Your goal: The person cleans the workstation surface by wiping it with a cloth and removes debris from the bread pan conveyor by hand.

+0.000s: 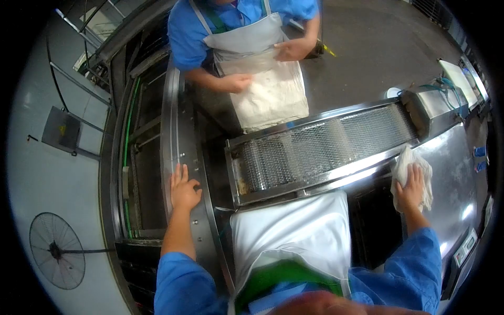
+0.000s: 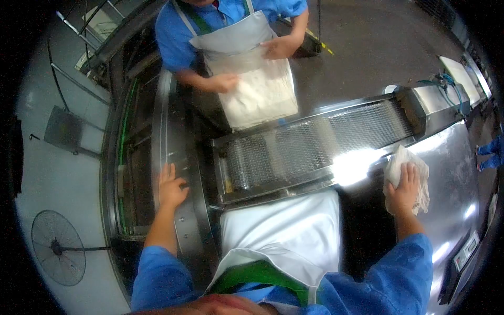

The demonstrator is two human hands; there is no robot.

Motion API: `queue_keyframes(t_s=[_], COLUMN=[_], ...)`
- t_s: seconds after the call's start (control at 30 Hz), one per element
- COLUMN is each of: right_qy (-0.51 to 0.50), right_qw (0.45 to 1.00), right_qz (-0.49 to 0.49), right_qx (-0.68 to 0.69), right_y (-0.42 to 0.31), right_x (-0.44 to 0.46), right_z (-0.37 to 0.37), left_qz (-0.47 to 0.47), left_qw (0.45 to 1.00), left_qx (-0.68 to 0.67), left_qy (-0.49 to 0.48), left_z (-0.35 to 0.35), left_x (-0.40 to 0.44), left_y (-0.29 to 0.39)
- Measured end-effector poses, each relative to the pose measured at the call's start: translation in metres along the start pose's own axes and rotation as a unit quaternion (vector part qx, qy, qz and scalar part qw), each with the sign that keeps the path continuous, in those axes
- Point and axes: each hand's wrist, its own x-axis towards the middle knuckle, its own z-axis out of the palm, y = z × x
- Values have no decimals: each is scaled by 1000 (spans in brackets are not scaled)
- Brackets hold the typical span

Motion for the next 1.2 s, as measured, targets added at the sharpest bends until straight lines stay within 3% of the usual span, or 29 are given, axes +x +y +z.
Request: queue_keyframes(t_s=[1.2], right_qy=[-12], right_qw=[1000], right_qz=[6], right_qx=[3], right_y=[-2], right_x=[1], right_z=[-5], left_qz=[-3], left_qw=[1000], left_qx=[2], left_qy=[-10], left_z=[2], left_x=[2], left_y=[-1])
